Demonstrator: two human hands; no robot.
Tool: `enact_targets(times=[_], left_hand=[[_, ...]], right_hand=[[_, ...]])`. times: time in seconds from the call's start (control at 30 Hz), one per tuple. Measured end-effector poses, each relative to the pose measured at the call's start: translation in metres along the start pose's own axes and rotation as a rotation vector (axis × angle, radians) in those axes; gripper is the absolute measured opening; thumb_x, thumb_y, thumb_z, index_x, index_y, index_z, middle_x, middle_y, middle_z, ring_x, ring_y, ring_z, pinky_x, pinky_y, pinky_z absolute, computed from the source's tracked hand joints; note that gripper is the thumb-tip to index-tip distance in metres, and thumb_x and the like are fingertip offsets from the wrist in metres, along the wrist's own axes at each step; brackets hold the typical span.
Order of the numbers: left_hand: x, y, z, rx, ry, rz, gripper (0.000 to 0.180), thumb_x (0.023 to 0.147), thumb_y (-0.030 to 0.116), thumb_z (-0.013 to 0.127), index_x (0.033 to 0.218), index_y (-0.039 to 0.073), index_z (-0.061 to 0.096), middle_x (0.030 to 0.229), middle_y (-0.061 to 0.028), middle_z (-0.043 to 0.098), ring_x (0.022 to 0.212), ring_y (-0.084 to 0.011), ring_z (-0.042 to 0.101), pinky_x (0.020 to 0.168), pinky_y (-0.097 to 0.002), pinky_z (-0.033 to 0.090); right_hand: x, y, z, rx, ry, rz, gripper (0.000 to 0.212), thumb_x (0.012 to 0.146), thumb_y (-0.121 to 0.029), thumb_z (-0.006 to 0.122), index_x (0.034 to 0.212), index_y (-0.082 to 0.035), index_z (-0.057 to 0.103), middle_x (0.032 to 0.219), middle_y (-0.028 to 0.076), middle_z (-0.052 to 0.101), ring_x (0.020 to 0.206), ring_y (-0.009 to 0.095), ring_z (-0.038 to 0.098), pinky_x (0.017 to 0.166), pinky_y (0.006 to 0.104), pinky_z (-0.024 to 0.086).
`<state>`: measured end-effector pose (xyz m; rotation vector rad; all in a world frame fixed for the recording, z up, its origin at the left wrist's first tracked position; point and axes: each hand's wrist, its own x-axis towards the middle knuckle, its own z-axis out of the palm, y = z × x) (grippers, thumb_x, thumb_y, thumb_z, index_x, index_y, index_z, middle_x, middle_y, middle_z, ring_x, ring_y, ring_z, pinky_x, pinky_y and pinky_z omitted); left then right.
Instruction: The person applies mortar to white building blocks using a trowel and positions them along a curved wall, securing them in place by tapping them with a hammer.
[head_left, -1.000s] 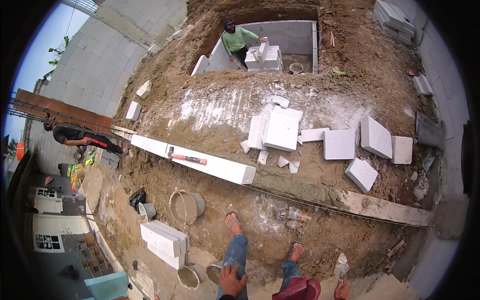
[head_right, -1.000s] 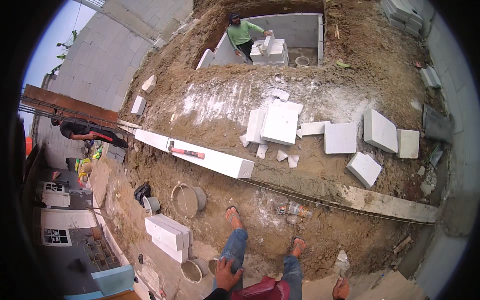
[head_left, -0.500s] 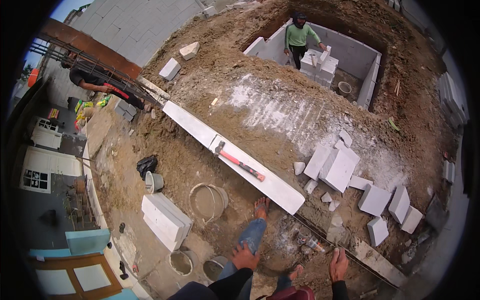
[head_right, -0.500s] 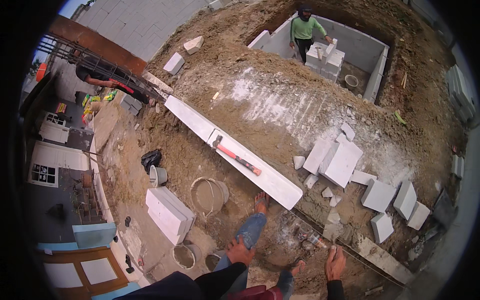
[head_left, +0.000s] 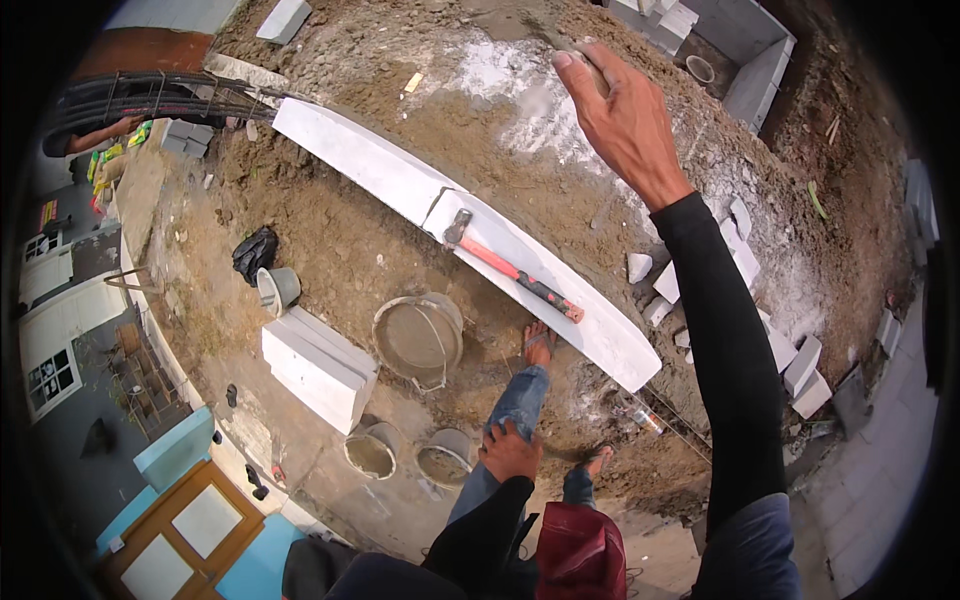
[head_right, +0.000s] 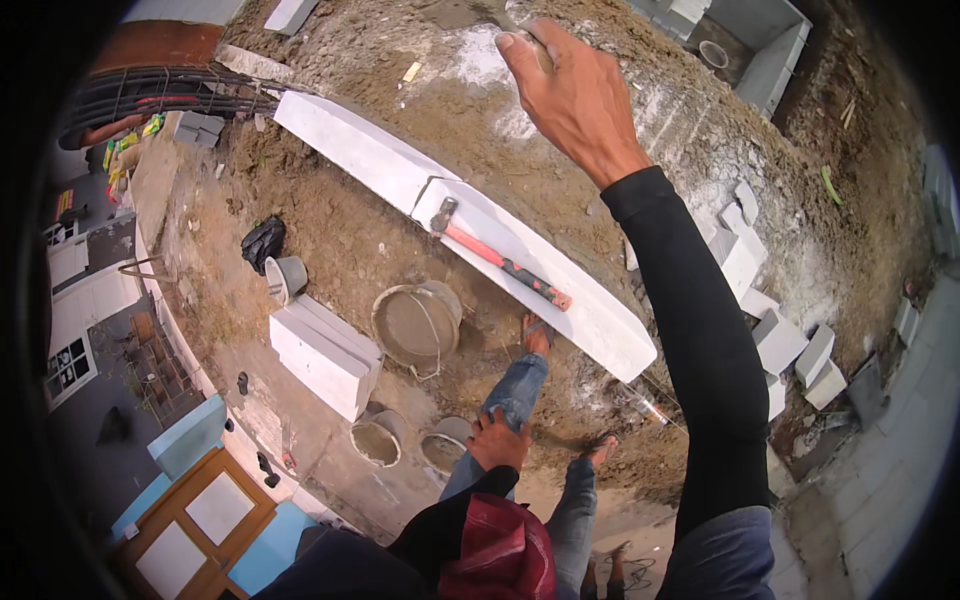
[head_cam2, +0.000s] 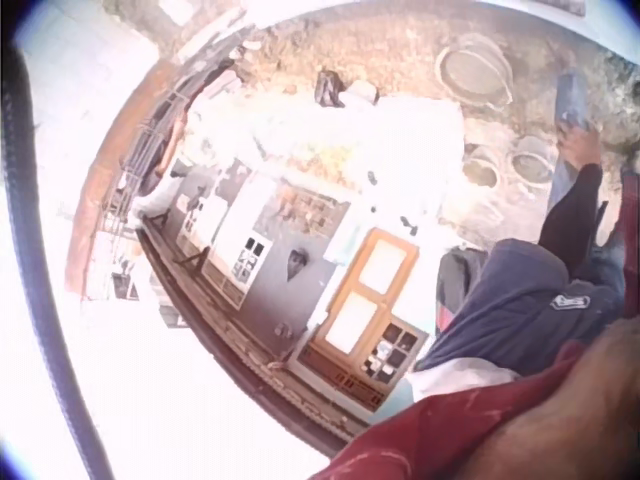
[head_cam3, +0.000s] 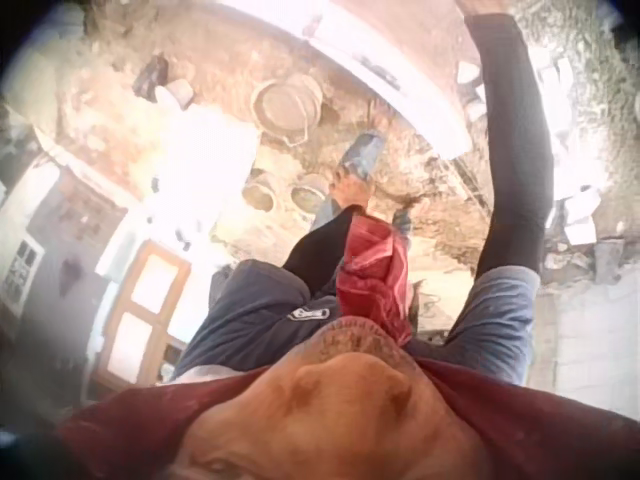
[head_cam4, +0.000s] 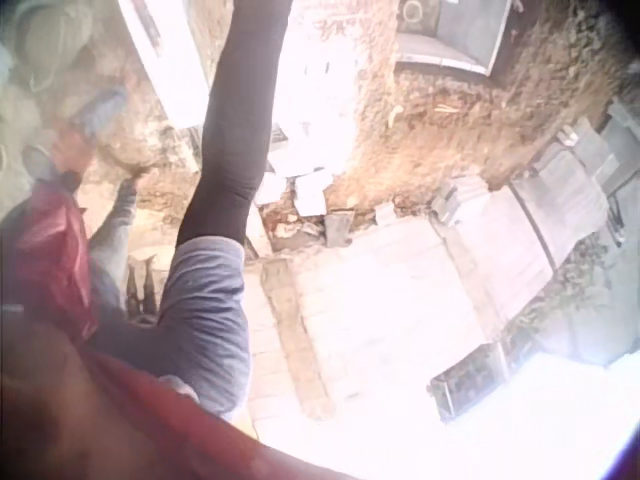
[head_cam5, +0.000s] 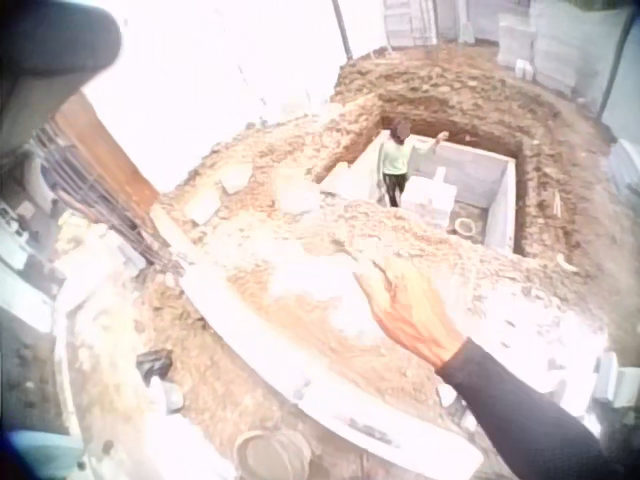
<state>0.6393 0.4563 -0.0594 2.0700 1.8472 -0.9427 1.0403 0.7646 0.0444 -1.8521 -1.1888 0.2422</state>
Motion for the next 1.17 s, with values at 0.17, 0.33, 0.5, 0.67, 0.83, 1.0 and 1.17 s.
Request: enact_targets(times=[0.17,0.33,0.5,0.67,0.83,1.0,1.17], left_hand=[[0.018,0.0,-0.005,-0.066,-0.138,-0.007,0.061,0.077,0.053,0.07,0.12,0.012,0.061,0.127,-0.0117,0.059,0.12,-0.0339,0.056,0.09,-0.054,0.048],[0.022,-0.001,-0.01,-0.106,-0.18,0.02,0.063,0.076,0.054,0.07,0.123,0.012,0.061,0.131,-0.0124,0.059,0.123,-0.0336,0.055,0.091,-0.0546,0.048],[0.023,-0.001,-0.003,-0.091,-0.186,-0.006,0.065,0.078,0.055,0.068,0.127,0.013,0.059,0.133,-0.013,0.058,0.125,-0.0343,0.054,0.094,-0.0546,0.046],[0.027,0.009,-0.01,-0.029,-0.168,0.02,0.066,0.077,0.057,0.069,0.126,0.013,0.06,0.131,-0.0128,0.06,0.121,-0.0329,0.057,0.091,-0.0538,0.049],[0.032,0.018,-0.02,-0.033,-0.2,0.02,0.065,0.078,0.057,0.068,0.127,0.014,0.061,0.134,-0.0135,0.059,0.126,-0.0353,0.054,0.095,-0.0549,0.046],[0.04,0.027,-0.026,0.013,-0.218,0.053,0.063,0.079,0.056,0.067,0.126,0.014,0.061,0.134,-0.0134,0.059,0.126,-0.0349,0.054,0.094,-0.0535,0.046],[0.046,0.03,-0.028,0.041,-0.136,0.087,0.064,0.075,0.056,0.07,0.122,0.013,0.061,0.126,-0.0123,0.061,0.115,-0.0322,0.058,0.089,-0.0523,0.049]], right_hand=[[-0.113,0.142,0.097,-0.281,-0.499,0.406,0.052,0.1,-0.05,0.051,0.122,-0.006,0.067,0.086,0.027,0.071,0.087,0.045,0.069,0.082,0.0527,0.053],[-0.13,0.208,0.192,-0.471,-0.579,0.146,0.041,0.1,-0.046,0.053,0.116,-0.011,0.067,0.089,0.018,0.072,0.086,0.039,0.07,0.074,0.05,0.055],[-0.113,0.235,0.263,-0.489,-0.58,0.044,0.038,0.1,-0.049,0.052,0.104,-0.013,0.064,0.083,0.015,0.071,0.082,0.036,0.07,0.069,0.0483,0.055],[-0.128,0.265,0.269,-0.475,-0.674,0.038,0.039,0.1,-0.051,0.051,0.107,-0.015,0.065,0.079,0.015,0.071,0.079,0.036,0.07,0.068,0.049,0.055],[-0.135,0.267,0.251,-0.345,-0.833,0.072,0.043,0.1,-0.051,0.052,0.116,-0.014,0.065,0.082,0.018,0.07,0.08,0.037,0.069,0.07,0.0498,0.055],[-0.154,0.281,0.217,-0.204,-0.946,0.187,0.047,0.1,-0.053,0.05,0.12,-0.014,0.067,0.083,0.02,0.071,0.086,0.038,0.07,0.073,0.0504,0.055],[-0.165,0.291,0.201,-0.388,-0.831,0.379,0.054,0.097,-0.056,0.053,0.128,-0.013,0.063,0.09,0.022,0.072,0.087,0.039,0.07,0.078,0.0492,0.054]])
